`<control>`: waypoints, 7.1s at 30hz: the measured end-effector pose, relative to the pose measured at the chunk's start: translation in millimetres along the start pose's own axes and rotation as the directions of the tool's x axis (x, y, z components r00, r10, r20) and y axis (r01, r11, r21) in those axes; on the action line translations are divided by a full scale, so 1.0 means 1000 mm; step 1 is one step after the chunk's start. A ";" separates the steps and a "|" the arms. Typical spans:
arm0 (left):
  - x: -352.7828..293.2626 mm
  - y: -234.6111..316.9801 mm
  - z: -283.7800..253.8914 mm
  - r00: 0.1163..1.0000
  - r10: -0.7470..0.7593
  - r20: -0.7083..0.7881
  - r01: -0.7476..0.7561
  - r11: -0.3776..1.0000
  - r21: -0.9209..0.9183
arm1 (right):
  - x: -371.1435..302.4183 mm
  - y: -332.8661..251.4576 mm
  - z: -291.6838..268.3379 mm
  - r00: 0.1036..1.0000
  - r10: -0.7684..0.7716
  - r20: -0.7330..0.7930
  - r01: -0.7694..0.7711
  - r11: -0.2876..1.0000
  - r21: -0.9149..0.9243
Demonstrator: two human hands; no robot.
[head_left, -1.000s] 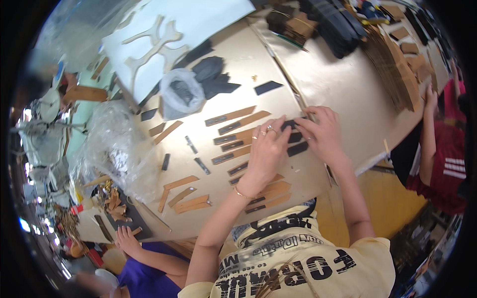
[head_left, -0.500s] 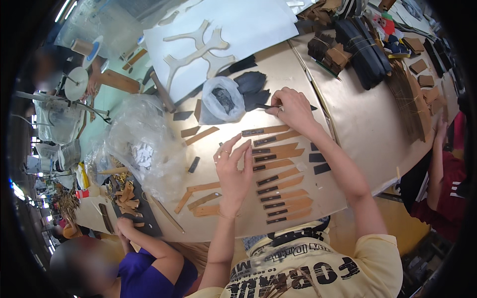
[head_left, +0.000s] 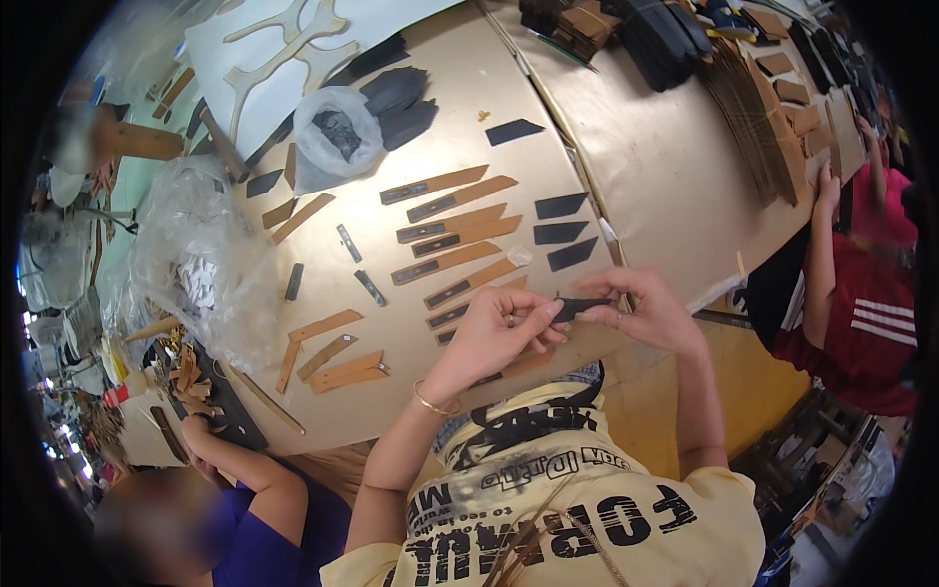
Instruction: The person assembles small craft components by hand at a workbench. They pick up small black rectangular pieces and attach them to light brown wooden strips, then place the assembled units on the table. The person repeats this process multiple times, handling the parts one at a time.
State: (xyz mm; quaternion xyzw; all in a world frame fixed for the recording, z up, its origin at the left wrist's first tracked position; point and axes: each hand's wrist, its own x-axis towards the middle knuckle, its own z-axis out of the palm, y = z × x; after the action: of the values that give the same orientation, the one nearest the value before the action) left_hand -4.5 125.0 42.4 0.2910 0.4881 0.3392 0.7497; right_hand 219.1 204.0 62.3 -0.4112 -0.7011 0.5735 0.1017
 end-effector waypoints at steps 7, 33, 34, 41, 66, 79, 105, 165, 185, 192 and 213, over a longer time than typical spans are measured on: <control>-0.004 -0.018 0.010 0.991 0.027 -0.133 -0.051 0.983 -0.179 | -0.020 0.016 0.021 0.940 -0.182 -0.289 0.208 0.976 0.061; -0.016 -0.022 0.025 0.995 -0.081 -0.063 0.077 0.995 -0.068 | -0.047 0.032 0.033 0.839 -0.487 -0.242 0.370 0.837 -0.402; -0.016 -0.021 0.025 0.993 -0.092 -0.068 0.088 0.995 -0.053 | -0.048 0.033 0.032 0.832 -0.502 -0.237 0.376 0.824 -0.423; -0.016 -0.022 0.038 0.995 -0.041 -0.095 0.044 0.998 0.037 | -0.055 0.035 0.029 0.881 -0.444 -0.165 0.349 0.844 -0.407; 0.017 -0.018 0.033 0.871 0.341 -0.353 -0.134 0.857 0.497 | -0.060 0.031 0.014 0.856 -0.446 -0.261 0.317 0.852 -0.417; 0.032 -0.045 0.042 0.641 0.716 -0.277 -0.085 0.424 0.902 | -0.020 0.040 0.023 0.978 -0.043 -0.206 0.018 0.993 -0.121; -0.010 -0.001 -0.026 0.547 0.826 -0.137 -0.196 0.285 0.938 | 0.041 -0.007 0.003 0.826 -0.325 -0.460 0.176 0.925 -0.336; 0.114 0.159 -0.236 0.616 0.786 -0.050 0.046 0.027 0.999 | 0.341 -0.057 0.013 0.487 -0.858 -0.164 0.615 0.470 -0.633; 0.052 0.096 -0.066 0.873 0.440 -0.211 -0.459 0.887 -0.052 | 0.146 -0.036 0.009 0.923 -0.173 -0.343 0.333 0.806 0.490; 0.046 0.093 -0.055 0.836 0.457 -0.303 -0.489 0.872 -0.034 | 0.133 -0.040 0.023 0.846 -0.268 -0.460 0.427 0.858 0.285; 0.040 0.056 -0.073 0.695 0.296 -0.655 -0.540 0.816 -0.205 | 0.160 -0.003 -0.041 0.962 -0.267 -0.057 0.191 0.808 -0.558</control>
State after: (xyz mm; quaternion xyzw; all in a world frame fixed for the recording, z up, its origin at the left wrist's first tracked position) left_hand -72.9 197.7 38.1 0.1225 0.5407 0.6658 0.4994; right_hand 140.7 345.0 25.1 -0.3724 -0.8716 0.3041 0.0951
